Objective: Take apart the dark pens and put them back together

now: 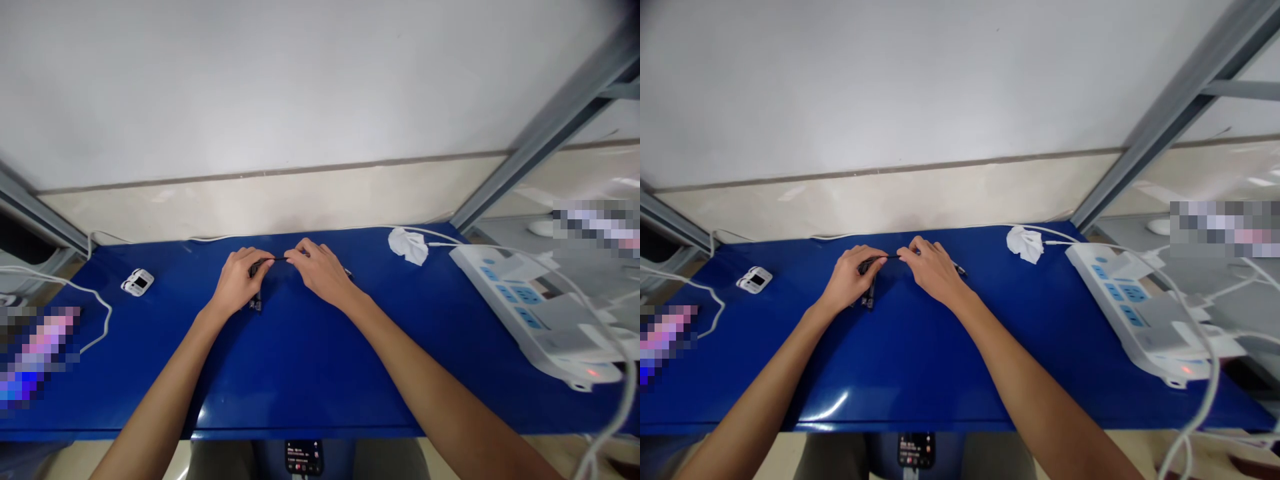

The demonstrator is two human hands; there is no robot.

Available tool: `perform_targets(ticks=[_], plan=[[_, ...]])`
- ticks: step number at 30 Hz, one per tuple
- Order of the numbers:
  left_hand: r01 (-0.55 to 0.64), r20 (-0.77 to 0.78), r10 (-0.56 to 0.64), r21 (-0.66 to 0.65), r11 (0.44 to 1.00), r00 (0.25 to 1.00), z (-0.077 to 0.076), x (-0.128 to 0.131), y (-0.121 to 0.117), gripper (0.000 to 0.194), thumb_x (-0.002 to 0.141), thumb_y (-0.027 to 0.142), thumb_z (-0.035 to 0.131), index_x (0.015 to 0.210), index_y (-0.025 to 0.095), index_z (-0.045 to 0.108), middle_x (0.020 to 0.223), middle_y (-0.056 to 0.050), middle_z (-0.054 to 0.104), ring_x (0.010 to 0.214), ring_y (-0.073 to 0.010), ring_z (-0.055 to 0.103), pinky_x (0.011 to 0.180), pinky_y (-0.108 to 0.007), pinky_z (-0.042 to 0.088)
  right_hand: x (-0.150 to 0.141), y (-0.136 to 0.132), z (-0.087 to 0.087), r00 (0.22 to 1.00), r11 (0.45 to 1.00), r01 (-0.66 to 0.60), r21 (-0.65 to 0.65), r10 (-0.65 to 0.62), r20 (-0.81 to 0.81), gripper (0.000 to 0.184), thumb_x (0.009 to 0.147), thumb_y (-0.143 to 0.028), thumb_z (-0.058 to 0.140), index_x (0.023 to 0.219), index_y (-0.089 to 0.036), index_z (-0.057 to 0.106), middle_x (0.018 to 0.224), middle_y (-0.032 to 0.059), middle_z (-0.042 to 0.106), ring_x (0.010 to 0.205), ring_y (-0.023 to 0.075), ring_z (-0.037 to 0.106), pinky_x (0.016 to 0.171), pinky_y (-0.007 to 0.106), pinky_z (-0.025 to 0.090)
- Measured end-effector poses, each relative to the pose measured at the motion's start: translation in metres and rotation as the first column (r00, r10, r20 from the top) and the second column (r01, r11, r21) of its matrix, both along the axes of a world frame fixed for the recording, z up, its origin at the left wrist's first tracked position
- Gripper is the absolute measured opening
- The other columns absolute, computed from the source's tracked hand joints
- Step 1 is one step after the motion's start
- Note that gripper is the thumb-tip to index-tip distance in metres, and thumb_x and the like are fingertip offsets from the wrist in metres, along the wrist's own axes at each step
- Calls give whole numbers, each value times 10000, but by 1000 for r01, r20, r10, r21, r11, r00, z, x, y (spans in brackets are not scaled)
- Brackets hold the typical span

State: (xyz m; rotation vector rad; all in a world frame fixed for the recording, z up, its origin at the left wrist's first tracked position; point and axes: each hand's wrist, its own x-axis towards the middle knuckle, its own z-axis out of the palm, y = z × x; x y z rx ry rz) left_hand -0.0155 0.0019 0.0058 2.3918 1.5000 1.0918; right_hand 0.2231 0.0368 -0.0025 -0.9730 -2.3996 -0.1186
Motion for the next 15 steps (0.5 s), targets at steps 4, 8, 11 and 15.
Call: perform_targets(ticks=[4, 8, 11, 15], plan=[[-12, 9, 12, -2, 1000, 1000, 1, -1, 0, 209, 1038, 375, 594, 1140, 299, 759, 1073, -50, 795, 979, -261, 685, 927, -425, 444, 0, 0, 0, 1000, 1000, 8, -9, -8, -6, 295, 1142, -257, 378, 1266, -242, 645, 1119, 114, 628, 947, 230, 589, 853, 370, 395], [-15, 26, 15, 2, 1000, 1000, 3, -2, 0, 212, 1043, 379, 582, 1127, 300, 760, 1082, -46, 796, 993, -259, 692, 943, -425, 452, 1, 0, 0, 1000, 1000, 9, -15, -9, -26, 287, 1142, -269, 382, 1248, -237, 647, 1119, 117, 629, 959, 236, 594, 861, 375, 395], [-9, 33, 9, 12, 1000, 999, 3, -2, -1, 223, 1043, 388, 576, 1121, 296, 763, 1070, -53, 797, 988, -263, 697, 944, -429, 460, 1, 1, 0, 999, 1000, 1, -15, -2, -35, 284, 1142, -276, 384, 1243, -240, 647, 1118, 116, 628, 952, 235, 591, 861, 374, 394], [-7, 33, 7, 12, 1000, 999, 1, -1, 0, 221, 1038, 395, 586, 1135, 296, 758, 1079, -54, 796, 987, -265, 697, 953, -434, 466, 1, 1, 0, 999, 1000, -23, -18, 22, -36, 285, 1142, -269, 383, 1262, -247, 641, 1123, 113, 626, 965, 233, 590, 862, 367, 398]])
